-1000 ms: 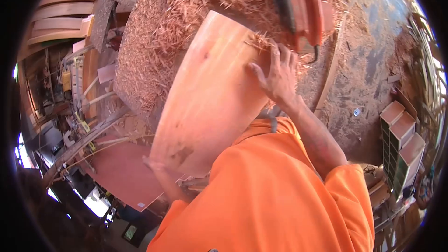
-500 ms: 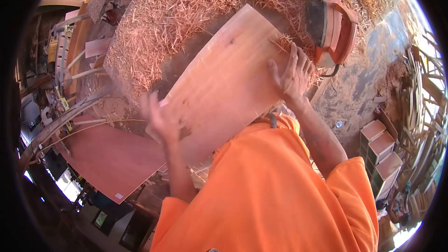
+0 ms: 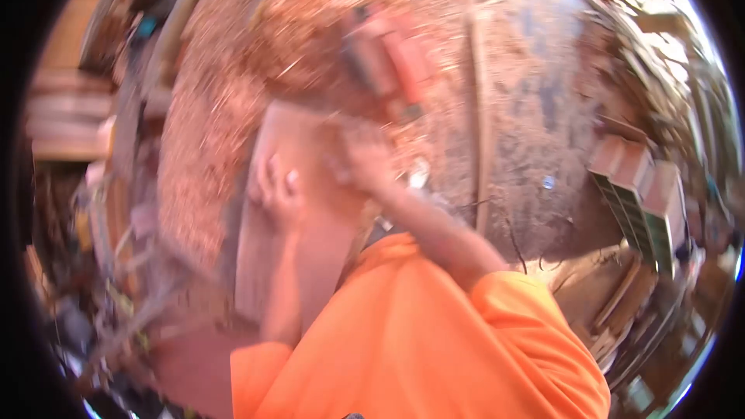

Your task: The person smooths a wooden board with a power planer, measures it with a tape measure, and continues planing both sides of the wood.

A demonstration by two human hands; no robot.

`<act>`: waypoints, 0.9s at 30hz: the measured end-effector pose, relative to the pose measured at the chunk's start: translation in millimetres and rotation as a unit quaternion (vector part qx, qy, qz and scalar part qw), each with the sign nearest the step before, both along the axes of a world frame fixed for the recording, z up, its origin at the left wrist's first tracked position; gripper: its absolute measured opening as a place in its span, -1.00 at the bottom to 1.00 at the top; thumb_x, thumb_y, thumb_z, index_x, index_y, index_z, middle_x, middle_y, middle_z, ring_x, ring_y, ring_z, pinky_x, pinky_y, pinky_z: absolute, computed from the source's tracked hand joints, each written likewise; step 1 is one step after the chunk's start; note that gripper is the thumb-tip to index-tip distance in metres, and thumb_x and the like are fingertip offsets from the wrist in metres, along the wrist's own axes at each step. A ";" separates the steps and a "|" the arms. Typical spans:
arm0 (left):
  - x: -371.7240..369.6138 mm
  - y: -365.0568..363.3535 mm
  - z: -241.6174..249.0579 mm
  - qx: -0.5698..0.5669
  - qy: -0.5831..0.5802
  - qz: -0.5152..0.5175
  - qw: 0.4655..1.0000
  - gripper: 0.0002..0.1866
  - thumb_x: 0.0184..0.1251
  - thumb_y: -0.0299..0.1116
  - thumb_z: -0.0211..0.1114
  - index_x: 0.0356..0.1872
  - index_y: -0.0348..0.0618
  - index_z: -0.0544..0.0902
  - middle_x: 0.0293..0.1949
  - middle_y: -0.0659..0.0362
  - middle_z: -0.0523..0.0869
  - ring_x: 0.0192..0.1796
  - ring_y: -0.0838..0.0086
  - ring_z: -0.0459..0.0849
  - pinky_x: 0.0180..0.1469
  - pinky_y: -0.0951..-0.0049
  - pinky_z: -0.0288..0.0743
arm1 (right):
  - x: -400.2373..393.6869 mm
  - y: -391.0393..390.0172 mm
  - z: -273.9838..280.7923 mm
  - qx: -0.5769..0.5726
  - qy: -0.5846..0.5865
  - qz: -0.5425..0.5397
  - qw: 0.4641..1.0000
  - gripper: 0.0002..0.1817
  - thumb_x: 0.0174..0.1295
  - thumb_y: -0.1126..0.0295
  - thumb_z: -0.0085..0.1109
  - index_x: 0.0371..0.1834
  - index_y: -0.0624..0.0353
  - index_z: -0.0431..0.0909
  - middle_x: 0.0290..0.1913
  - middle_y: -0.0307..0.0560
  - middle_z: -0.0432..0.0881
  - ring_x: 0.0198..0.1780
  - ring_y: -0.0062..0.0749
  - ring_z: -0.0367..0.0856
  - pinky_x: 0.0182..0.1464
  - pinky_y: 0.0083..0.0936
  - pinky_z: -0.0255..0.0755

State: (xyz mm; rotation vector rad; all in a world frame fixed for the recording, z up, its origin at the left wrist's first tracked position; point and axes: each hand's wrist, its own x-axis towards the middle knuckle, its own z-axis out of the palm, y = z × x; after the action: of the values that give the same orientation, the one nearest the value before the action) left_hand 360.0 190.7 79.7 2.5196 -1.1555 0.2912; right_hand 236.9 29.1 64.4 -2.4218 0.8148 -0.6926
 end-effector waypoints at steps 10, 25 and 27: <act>13.3 14.0 -15.8 0.068 -0.018 0.019 0.997 -0.52 0.48 -0.21 0.09 0.35 -0.14 0.46 0.39 -0.09 0.37 0.41 -0.04 0.30 0.38 -0.05 0.21 | -44.0 9.7 -8.9 -0.017 -0.007 0.001 1.000 -0.18 0.17 0.10 0.29 0.46 0.17 0.20 0.34 0.28 0.30 0.38 0.16 0.27 0.42 0.01 0.15; 17.3 15.7 -25.8 0.027 -0.127 -0.005 0.992 -0.56 0.46 -0.18 0.12 0.26 -0.16 0.52 0.29 -0.09 0.46 0.24 -0.01 0.50 0.22 0.02 0.45 | -545.7 267.9 -38.2 0.379 0.290 -0.654 0.587 -0.50 0.21 0.03 0.16 0.01 0.22 0.67 0.05 0.37 0.64 0.13 0.16 0.63 0.14 -0.11 0.52; 23.7 15.6 -29.8 0.013 -0.125 0.003 0.992 -0.55 0.45 -0.17 0.13 0.27 -0.15 0.52 0.29 -0.08 0.46 0.25 -0.01 0.49 0.24 0.00 0.43 | -536.1 298.3 -12.2 0.445 0.298 -0.590 0.604 -0.34 0.20 -0.09 0.24 -0.03 0.42 0.64 0.06 0.41 0.63 0.17 0.14 0.61 0.18 -0.15 0.51</act>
State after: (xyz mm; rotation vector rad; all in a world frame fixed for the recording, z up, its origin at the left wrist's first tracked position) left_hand 383.7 206.3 49.9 2.5626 -1.2500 0.6129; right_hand -299.2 327.4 52.2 -0.8656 2.3556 0.2652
